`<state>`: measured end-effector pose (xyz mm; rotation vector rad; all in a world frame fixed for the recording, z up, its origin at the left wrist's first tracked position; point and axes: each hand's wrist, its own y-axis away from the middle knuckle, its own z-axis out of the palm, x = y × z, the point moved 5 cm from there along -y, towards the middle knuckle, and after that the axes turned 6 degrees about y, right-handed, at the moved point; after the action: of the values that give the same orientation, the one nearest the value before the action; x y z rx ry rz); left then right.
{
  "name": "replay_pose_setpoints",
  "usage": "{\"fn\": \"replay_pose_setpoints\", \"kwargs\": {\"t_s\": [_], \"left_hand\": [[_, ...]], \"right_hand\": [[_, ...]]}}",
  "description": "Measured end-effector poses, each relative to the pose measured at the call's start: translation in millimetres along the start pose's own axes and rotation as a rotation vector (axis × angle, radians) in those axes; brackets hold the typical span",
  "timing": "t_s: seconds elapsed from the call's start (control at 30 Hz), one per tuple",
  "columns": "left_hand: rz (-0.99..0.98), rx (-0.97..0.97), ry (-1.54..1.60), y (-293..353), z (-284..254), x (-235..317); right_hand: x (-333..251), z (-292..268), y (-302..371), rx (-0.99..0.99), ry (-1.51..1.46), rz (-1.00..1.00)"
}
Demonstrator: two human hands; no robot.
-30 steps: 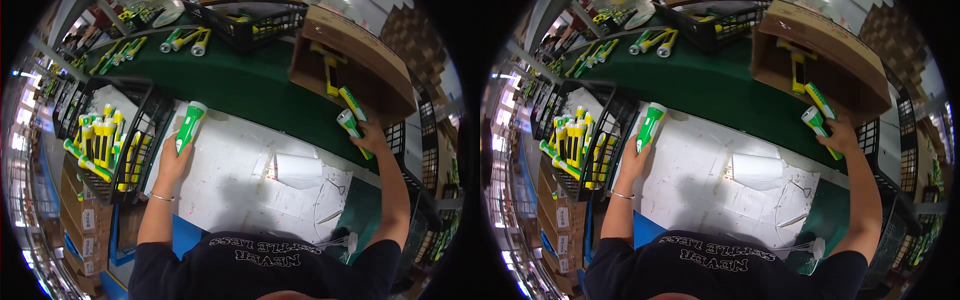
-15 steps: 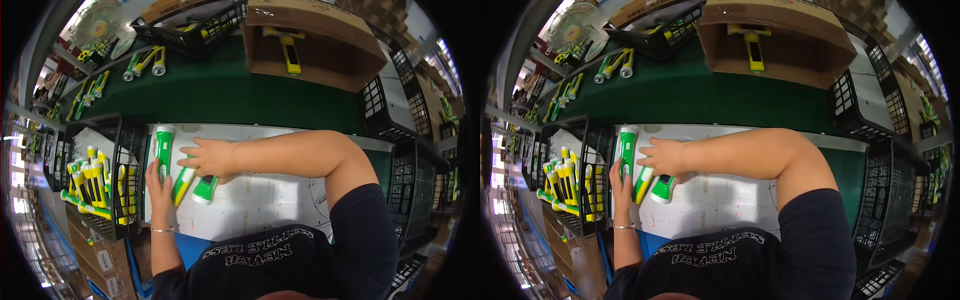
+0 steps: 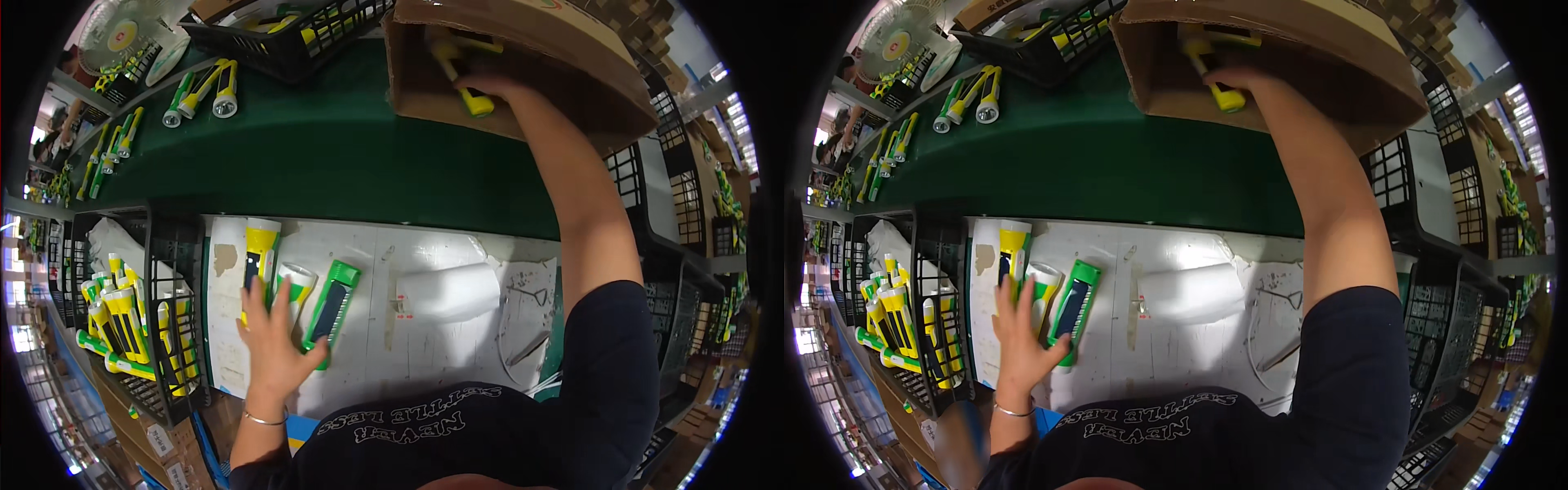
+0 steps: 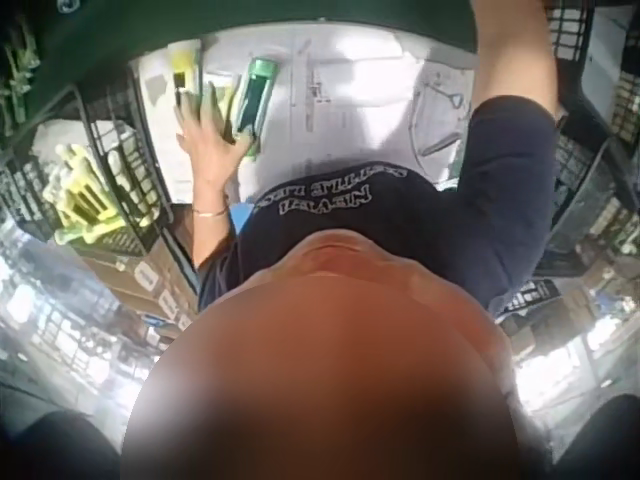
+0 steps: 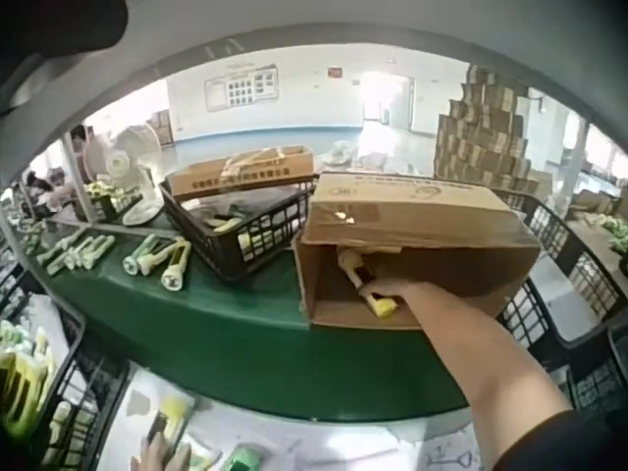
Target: Assembling, testing, and applying adhesive tape to handheld flashlights at a factory workbench.
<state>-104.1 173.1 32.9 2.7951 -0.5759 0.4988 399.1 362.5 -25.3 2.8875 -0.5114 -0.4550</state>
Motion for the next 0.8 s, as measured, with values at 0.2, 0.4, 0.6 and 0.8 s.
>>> {"fn": "replay_pose_setpoints", "kwargs": {"t_s": [0.2, 0.4, 0.6, 0.8], "left_hand": [[0.141, 0.078, 0.154, -6, -10, -26], [0.070, 0.010, 0.062, -12, -6, -6], [0.088, 0.002, -0.060, -12, 0, 2], [-0.065, 0.145, 0.001, -22, -11, -34]], "right_hand": [[-9, -28, -52, 0.087, 0.447, -0.124], [-19, -36, -25, -0.082, 0.358, -0.152], [3, 1, 24, 0.058, 0.087, -0.177], [-113, -9, 200, 0.081, 0.326, -0.863]]}}
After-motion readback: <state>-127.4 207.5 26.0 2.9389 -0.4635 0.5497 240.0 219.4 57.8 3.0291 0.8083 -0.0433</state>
